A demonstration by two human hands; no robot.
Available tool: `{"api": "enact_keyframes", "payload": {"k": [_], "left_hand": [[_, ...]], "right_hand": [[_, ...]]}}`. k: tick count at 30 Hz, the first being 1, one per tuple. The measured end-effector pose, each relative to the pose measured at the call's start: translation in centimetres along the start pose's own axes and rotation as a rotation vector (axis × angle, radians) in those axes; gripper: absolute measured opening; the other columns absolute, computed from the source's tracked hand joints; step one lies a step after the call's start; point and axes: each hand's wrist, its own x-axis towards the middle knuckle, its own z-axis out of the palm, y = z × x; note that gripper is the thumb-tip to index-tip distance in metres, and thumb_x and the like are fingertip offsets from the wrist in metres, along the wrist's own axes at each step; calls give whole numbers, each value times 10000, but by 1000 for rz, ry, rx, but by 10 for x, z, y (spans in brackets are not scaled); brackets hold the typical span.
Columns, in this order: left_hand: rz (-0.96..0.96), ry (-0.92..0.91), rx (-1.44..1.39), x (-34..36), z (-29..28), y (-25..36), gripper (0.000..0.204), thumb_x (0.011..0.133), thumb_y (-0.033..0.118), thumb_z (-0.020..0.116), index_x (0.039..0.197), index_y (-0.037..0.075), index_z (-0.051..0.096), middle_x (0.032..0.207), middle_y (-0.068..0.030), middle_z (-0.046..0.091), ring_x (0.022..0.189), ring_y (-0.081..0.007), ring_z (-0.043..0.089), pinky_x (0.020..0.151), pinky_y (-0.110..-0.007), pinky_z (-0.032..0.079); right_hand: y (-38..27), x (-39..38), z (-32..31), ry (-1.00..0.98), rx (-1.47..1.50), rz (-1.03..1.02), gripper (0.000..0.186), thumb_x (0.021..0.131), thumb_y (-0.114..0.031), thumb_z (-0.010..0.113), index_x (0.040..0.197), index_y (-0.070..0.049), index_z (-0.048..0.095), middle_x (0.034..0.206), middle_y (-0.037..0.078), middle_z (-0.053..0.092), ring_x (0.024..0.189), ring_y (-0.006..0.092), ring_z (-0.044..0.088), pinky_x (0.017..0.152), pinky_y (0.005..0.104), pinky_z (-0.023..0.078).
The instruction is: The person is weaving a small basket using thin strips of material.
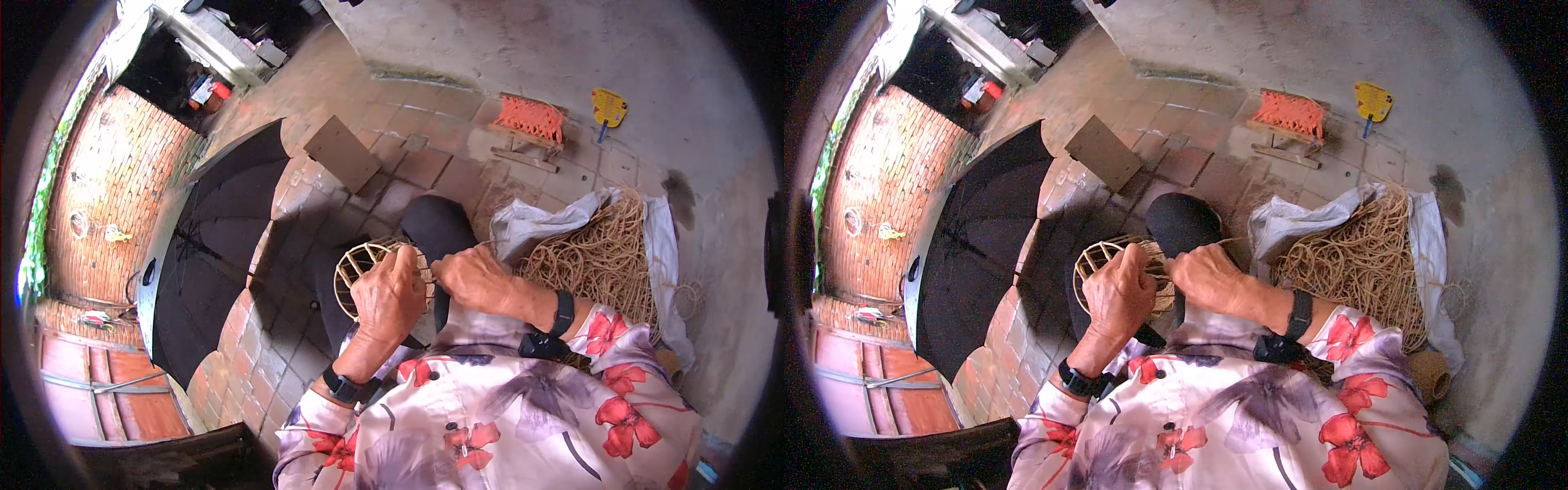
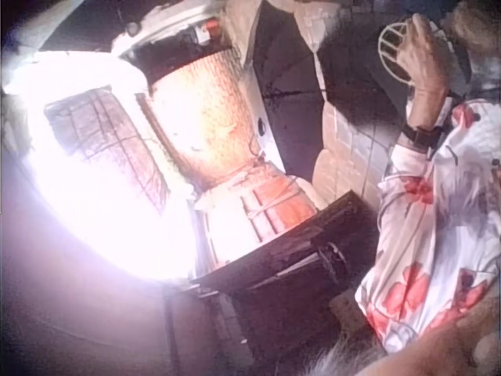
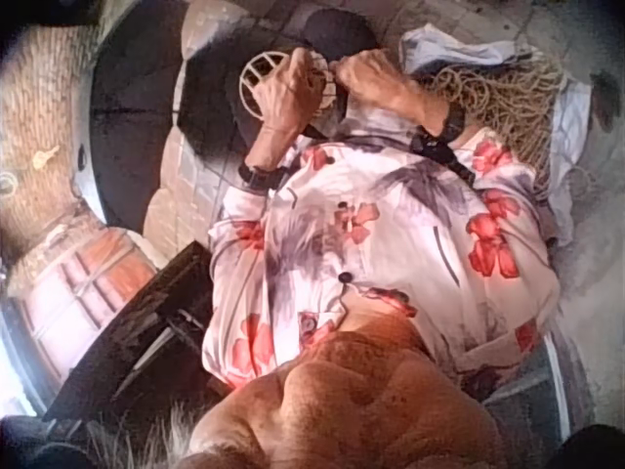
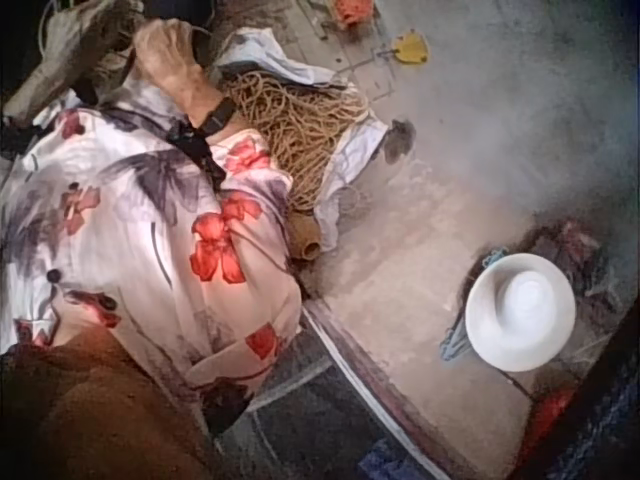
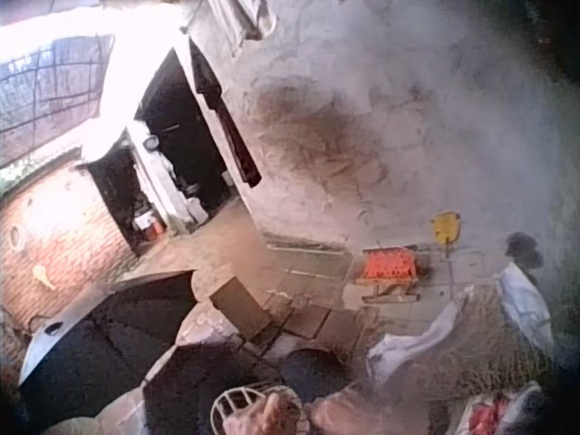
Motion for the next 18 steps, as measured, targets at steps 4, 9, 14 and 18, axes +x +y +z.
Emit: {"api": "enact_keyframes", "payload": {"k": [4,9,14,18], "left_hand": [[-41,-120,-348,8,-24,-13,290,790,44,598,1079,68,585,773,-131,663,679,-348,667,597,-425,523],[59,-489,-341,26,-32,-41,446,799,-6,575,1237,69,537,792,-207,667,781,-402,668,664,-464,512],[255,-503,-301,35,-17,-53,456,761,-10,615,1207,71,570,806,-219,664,782,-408,661,679,-465,499],[169,-458,-433,33,-8,-56,409,756,-3,633,1153,88,607,798,-216,659,755,-388,662,678,-436,506]], "right_hand": [[-8,-1,13,-40,112,28,129,812,-153,627,839,-27,626,636,192,627,640,389,662,571,489,525],[-18,6,13,164,210,69,146,804,-172,686,804,-45,613,640,156,622,619,363,648,529,443,506],[-23,10,8,295,234,-57,122,812,-131,630,776,-51,546,639,146,610,608,338,652,530,444,510],[-21,12,9,336,230,-80,132,807,-130,634,762,-52,536,661,135,617,633,325,662,535,436,513]]}}
